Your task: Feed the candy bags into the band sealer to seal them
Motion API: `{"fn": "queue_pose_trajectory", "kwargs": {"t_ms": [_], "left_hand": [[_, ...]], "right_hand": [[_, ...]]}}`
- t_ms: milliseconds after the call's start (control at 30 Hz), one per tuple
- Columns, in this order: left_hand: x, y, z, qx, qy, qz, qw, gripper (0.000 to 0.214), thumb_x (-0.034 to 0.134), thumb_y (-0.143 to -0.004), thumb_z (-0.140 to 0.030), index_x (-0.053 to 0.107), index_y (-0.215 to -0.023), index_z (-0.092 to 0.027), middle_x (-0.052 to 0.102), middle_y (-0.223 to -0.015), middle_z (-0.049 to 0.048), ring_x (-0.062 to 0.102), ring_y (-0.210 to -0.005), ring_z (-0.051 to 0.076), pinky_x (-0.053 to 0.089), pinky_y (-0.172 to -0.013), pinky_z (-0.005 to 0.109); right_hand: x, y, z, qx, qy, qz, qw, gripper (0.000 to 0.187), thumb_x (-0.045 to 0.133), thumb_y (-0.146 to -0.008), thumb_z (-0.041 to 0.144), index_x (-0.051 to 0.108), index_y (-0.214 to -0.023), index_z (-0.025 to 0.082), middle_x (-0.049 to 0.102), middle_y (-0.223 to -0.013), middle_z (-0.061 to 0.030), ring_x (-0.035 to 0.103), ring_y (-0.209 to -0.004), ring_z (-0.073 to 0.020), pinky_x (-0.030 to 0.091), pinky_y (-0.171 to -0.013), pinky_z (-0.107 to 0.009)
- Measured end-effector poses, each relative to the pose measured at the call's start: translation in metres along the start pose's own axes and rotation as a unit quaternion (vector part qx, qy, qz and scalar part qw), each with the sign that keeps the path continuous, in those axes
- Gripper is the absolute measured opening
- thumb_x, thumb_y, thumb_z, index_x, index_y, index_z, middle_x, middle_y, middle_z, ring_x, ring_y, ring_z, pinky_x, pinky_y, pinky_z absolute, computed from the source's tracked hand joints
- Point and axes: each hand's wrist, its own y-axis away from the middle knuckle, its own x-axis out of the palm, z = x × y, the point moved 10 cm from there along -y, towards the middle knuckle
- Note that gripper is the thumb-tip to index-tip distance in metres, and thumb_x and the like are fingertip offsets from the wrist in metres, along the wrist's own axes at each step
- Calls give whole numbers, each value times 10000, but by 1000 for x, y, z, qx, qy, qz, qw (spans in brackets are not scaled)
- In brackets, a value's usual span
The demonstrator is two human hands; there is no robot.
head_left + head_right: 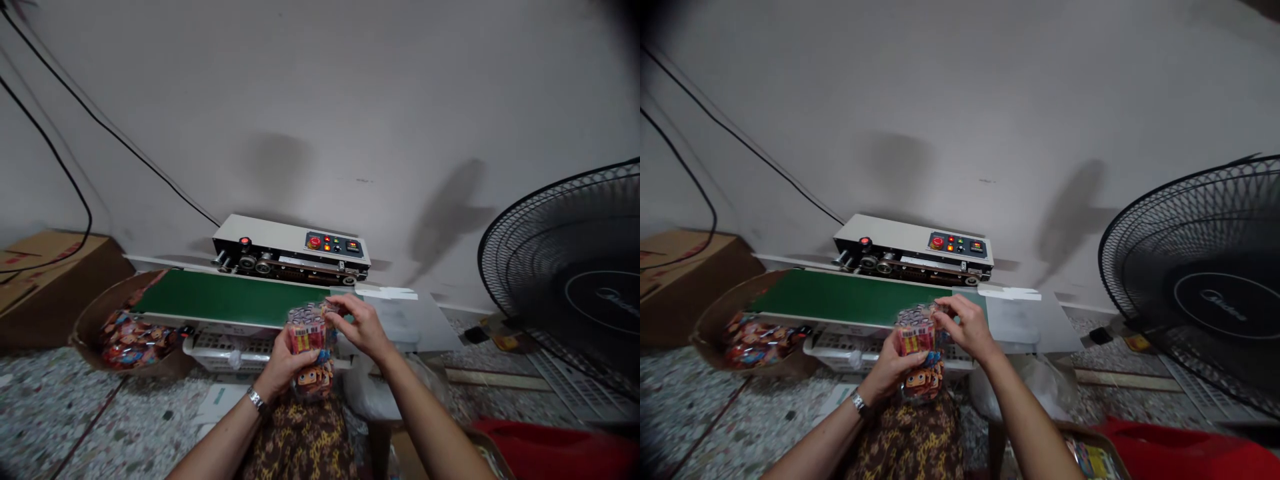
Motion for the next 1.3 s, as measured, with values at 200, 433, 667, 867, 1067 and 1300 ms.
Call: {"fn": "queue_pose_trajectory", "kwargs": {"t_ms": [200, 433, 667, 867, 1067, 1300], "left_hand": [[1, 3, 2, -3, 5, 1, 1000, 506, 774, -554, -171, 534, -1000, -162, 678, -931, 67, 640, -803, 210, 496, -766, 359], [-4, 1, 0, -4, -47, 12, 999, 491, 789, -533, -198, 543, -957, -154, 691, -905, 75, 647, -815, 227, 491, -787, 381], [-6, 2, -5, 16, -82, 12, 996, 566, 773, -564, -206, 504, -1059, -159, 686, -950, 89, 642, -871, 239, 473, -836, 400], [-3, 11, -10, 13, -83, 36, 996, 606, 772, -558, -202, 496, -1095, -157, 680, -992, 99, 632, -916, 246, 456, -869, 408], [8, 25, -24, 32, -100, 73, 992, 601, 767, -562, -183, 511, -1106, -174, 668, -1031, 93, 619, -946, 243, 439, -894, 390], [6, 40, -14, -14, -32, 74, 997, 482, 769, -563, -187, 532, -982, -158, 682, -931, 80, 648, -806, 232, 482, -803, 415]], "right_hand": [[1, 0, -1, 10, -55, 8, 998, 141, 520, -836, 244, 620, -925, 198, 614, -868, -51, 566, -791, -141, 454, -674, -246], [-1, -5, -10, 66, -81, 72, 992, 193, 526, -834, 328, 613, -931, 186, 631, -843, -38, 566, -733, -126, 445, -626, -222], [2, -6, 4, 73, -101, 197, 973, 295, 391, -900, 343, 622, -974, 176, 646, -863, -39, 584, -745, -114, 460, -665, -222], [0, -5, 23, 46, -56, 307, 949, 226, 466, -855, 251, 646, -985, 207, 655, -712, 8, 585, -618, -89, 428, -574, -184], [-5, -10, 52, -15, 11, 308, 951, 119, 557, -782, 209, 671, -814, 221, 622, -601, 42, 516, -512, -72, 357, -497, -177], [-9, -7, 60, -28, 35, 267, 963, 166, 480, -803, 143, 637, -829, 190, 613, -661, 23, 525, -559, -74, 362, -532, -187]]}}
